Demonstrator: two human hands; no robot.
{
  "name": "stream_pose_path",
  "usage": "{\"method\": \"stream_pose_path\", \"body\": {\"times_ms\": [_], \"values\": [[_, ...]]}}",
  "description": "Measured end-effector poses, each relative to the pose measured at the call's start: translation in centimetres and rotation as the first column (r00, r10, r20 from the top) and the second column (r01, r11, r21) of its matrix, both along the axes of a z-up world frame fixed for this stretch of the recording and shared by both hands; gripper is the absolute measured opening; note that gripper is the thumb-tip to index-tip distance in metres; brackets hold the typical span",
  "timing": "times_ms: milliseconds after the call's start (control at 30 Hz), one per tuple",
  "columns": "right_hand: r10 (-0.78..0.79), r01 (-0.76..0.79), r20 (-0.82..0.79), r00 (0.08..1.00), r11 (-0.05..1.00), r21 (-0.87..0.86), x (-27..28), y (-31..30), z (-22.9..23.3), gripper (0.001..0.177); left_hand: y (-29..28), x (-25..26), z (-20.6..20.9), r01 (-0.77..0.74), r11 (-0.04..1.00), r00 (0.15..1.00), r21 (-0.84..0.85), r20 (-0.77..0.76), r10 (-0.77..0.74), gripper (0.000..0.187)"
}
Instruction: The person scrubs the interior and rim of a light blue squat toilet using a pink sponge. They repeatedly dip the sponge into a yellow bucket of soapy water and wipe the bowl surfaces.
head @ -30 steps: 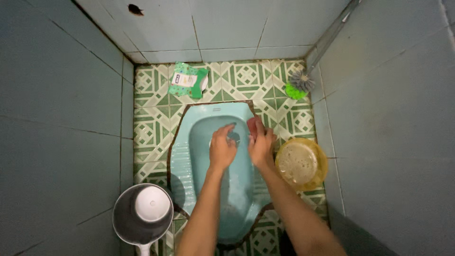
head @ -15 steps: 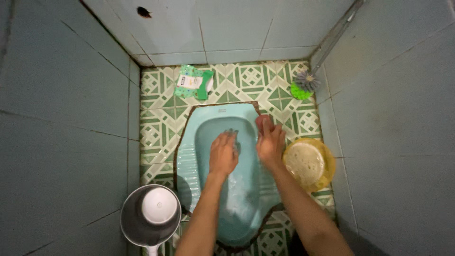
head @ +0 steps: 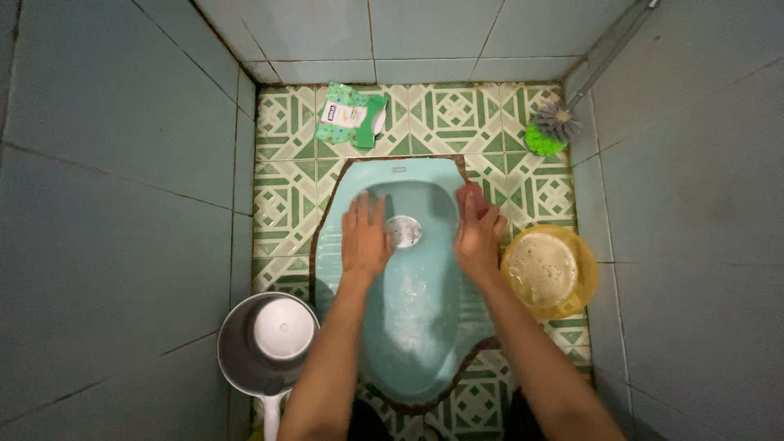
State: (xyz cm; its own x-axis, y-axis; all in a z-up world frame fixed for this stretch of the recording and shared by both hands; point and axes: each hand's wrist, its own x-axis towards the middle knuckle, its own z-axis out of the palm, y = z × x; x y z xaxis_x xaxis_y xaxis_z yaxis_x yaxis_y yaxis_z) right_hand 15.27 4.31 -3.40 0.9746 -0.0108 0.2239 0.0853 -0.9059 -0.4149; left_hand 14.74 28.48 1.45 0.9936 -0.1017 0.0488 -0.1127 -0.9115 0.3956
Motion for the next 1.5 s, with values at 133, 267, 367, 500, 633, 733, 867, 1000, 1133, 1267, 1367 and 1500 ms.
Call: {"method": "stream_pose_path", "body": {"times_ms": [133,267,367,500,633,733,867,1000,1133,1267,1367,1500], "values": [[0.077,-0.069,0.074,0.994,0.992,-0.104,0.8,2.5,-2.2,0.064,-0.4,-0.7,-1.2,-0.037,0.999,0.998,-0.011,-0.052,0.036,0.074],[0.138,-0.133,0.02,0.99,0.98,-0.15,0.2,2.4,-1.6,0.071,-2.5,-1.3,-2.1,0.051,0.999,0.995,-0.019,-0.079,-0.053,0.078],[-0.003,0.006,0.03,1.0,0.996,-0.089,-0.6,0.1,0.5,0.074,-4.4,-1.8,-2.3,0.072,0.993,0.995,-0.093,-0.063,-0.078,0.071],[-0.001,0.008,0.088,0.996,0.997,-0.077,-2.2,-0.9,3.1,0.082,-7.4,-1.8,-1.4,0.167,0.98,0.986,-0.109,0.009,-0.167,0.066],[0.062,-0.066,0.054,0.997,0.994,0.084,-2.0,-1.2,3.5,0.064,-10.3,-0.4,-0.6,0.356,0.934,0.932,0.014,0.07,-0.356,0.065],[0.131,-0.15,0.116,0.985,0.972,0.179,-1.3,-1.7,3.1,0.06,-11.3,0.8,-0.5,0.411,0.911,0.906,0.033,0.093,-0.413,0.062],[0.188,-0.21,0.173,0.967,0.97,0.121,0.1,-2.6,2.7,0.053,-12.0,2.2,-0.7,0.418,0.908,0.891,0.041,0.179,-0.418,0.052],[0.098,-0.144,-0.26,0.961,0.976,-0.161,1.8,-5.5,2.6,0.041,-12.6,2.6,-1.0,0.435,0.9,0.899,0.017,0.057,-0.435,0.044],[0.175,-0.211,-0.292,0.94,0.973,-0.096,3.6,-9.5,2.1,0.067,-13.4,0.2,-0.9,0.401,0.916,0.897,0.029,0.192,-0.399,0.039],[0.338,-0.404,-0.375,0.863,0.908,-0.11,5.6,-10.8,0.5,0.085,-13.5,-1.2,-1.5,0.373,0.925,0.893,0.065,0.245,-0.377,0.044],[0.221,-0.38,-0.567,0.793,0.908,-0.176,6.7,-10.6,-0.2,0.108,-13.5,0.0,-2.1,0.361,0.927,0.881,0.104,0.287,-0.376,0.048],[0.139,-0.265,-0.546,0.826,0.951,-0.158,7.4,-10.5,-0.5,0.113,-13.6,2.8,-2.8,0.235,0.972,0.924,-0.003,0.31,-0.222,0.036]]}}
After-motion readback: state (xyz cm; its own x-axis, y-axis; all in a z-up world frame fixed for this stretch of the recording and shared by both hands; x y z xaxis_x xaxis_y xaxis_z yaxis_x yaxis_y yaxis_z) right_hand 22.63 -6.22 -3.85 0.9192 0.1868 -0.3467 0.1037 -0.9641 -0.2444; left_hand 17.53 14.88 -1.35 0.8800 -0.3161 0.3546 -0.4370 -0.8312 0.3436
